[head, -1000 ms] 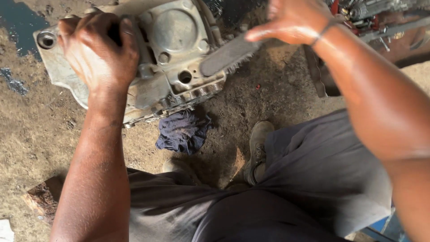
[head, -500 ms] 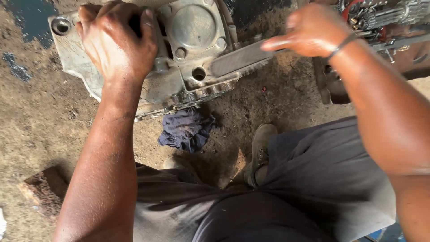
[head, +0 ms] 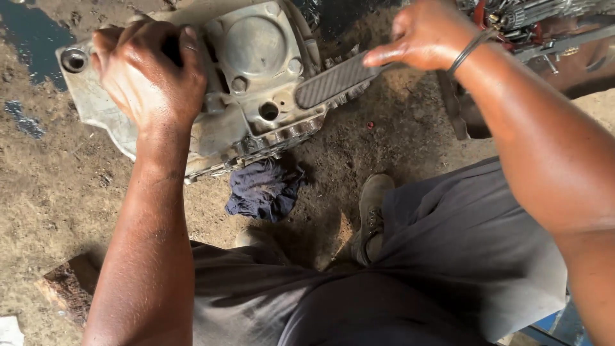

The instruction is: The person scrubs a metallic engine casing with a wire brush, focusing on the interior and exterior surfaces. After scrubbing, the person wipes the part with a dark cloth.

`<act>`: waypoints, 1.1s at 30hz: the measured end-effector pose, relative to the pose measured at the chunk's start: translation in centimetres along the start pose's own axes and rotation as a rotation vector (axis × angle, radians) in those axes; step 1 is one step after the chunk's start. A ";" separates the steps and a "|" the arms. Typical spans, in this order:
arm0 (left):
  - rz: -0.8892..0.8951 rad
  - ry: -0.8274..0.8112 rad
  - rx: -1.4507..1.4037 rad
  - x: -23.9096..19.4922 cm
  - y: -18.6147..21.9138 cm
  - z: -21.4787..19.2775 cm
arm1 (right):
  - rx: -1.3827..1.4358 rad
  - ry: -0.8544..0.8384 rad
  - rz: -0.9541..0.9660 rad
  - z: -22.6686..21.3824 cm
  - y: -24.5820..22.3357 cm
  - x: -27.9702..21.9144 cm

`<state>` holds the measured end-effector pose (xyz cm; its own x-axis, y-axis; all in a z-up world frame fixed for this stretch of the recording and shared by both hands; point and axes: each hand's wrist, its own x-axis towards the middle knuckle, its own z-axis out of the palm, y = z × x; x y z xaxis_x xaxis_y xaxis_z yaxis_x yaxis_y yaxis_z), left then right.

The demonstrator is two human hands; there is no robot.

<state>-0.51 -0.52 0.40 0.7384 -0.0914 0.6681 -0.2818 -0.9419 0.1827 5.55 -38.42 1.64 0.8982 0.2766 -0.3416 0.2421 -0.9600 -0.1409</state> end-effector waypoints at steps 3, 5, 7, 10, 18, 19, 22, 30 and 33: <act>0.002 0.010 0.037 -0.2 0.1 0.0 | 0.074 0.182 -0.123 1.6 -2.6 0.1; 0.005 0.006 0.043 -0.1 -0.2 0.4 | 0.044 0.299 -0.231 3.7 -6.7 0.1; 0.001 -0.010 0.018 -0.2 -0.8 0.7 | 0.092 0.210 -0.199 4.0 -8.7 0.8; -0.013 -0.072 -0.054 -0.9 -1.7 0.9 | 0.041 0.084 -0.150 2.5 -4.8 1.8; 0.022 -0.032 0.060 -0.9 -1.3 0.9 | 0.033 0.188 -0.187 2.7 -7.2 0.7; 0.031 -0.025 0.062 -0.9 -1.2 0.8 | -0.041 0.253 -0.267 2.9 -9.1 0.4; 0.048 -0.031 0.031 -1.1 -1.0 0.2 | -0.006 -0.004 -0.147 2.1 -8.8 1.6; -0.079 -0.103 -0.015 0.0 -0.2 0.2 | 0.092 0.001 0.005 1.7 -2.6 2.1; -0.033 -0.051 -0.014 -0.2 -0.2 0.1 | -0.042 0.392 -0.317 3.9 -8.6 0.7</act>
<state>-0.52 -0.39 0.14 0.7776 -0.0775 0.6240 -0.2654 -0.9401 0.2140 2.71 -29.82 -1.02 0.8466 0.5249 0.0880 0.5323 -0.8348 -0.1410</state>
